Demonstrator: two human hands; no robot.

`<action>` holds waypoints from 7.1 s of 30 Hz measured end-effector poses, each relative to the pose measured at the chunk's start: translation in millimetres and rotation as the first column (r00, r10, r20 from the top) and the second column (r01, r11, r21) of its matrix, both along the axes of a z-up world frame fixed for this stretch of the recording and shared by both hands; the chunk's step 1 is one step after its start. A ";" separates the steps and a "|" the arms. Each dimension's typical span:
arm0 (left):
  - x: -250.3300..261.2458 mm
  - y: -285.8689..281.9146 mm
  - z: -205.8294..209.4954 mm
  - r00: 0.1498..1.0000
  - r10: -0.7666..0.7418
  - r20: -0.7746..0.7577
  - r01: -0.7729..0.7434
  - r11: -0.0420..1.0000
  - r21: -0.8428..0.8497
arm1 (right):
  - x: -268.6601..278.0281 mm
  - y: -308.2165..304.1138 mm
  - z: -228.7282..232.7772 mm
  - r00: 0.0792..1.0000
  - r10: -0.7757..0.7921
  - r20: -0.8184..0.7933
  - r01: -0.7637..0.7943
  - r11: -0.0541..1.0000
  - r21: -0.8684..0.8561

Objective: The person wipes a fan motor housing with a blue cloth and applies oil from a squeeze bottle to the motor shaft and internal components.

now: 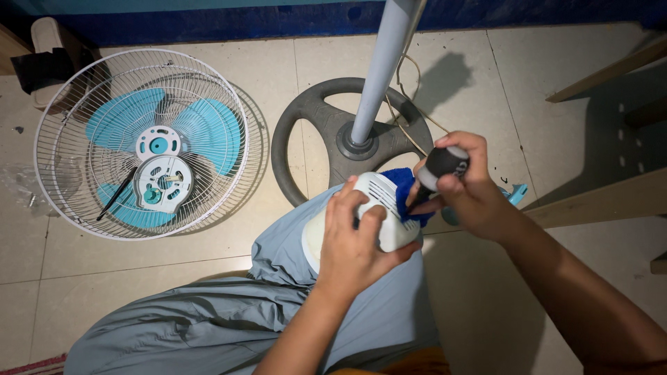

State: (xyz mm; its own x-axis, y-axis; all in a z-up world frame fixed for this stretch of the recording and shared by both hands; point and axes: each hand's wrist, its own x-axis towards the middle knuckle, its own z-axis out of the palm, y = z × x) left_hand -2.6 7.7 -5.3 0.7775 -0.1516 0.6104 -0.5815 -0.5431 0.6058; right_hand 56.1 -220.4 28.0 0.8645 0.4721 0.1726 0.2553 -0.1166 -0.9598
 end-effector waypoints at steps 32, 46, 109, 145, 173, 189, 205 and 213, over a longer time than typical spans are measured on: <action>-15.4 34.0 40.3 0.967 0.239 0.083 -0.252 0.945 0.210 | -17.5 36.5 45.0 0.903 0.253 0.346 -0.099 0.909 -0.405; -58.9 101.7 159.2 0.924 0.224 0.309 -0.297 0.931 0.212 | -25.2 103.5 90.6 0.896 0.379 -0.231 -0.129 0.720 0.681; 49.9 127.8 159.0 0.975 0.158 -0.157 -0.164 0.986 -0.028 | -0.8 146.1 63.9 0.906 -0.408 0.112 0.258 0.742 0.619; 37.9 125.3 156.3 0.936 0.347 0.063 -0.352 0.906 0.236 | 0.3 150.5 44.7 0.775 -0.417 0.475 0.247 0.892 0.380; 39.3 123.2 157.6 0.958 0.256 -0.126 -0.248 0.966 0.079 | -9.1 118.7 31.7 0.995 -0.092 0.046 0.033 0.712 0.701; 35.3 122.4 147.6 0.970 0.244 0.011 -0.233 0.912 0.339 | 6.7 145.0 58.9 0.913 -0.365 0.180 0.194 0.780 0.595; 38.7 123.2 139.5 0.983 0.185 -0.001 -0.174 0.929 0.325 | 24.4 128.0 53.2 0.980 -0.167 0.110 0.057 0.762 0.645; 41.4 122.4 138.5 0.984 0.176 -0.030 -0.158 0.937 0.312 | 32.9 122.5 43.6 0.989 -0.148 0.014 0.100 0.733 0.672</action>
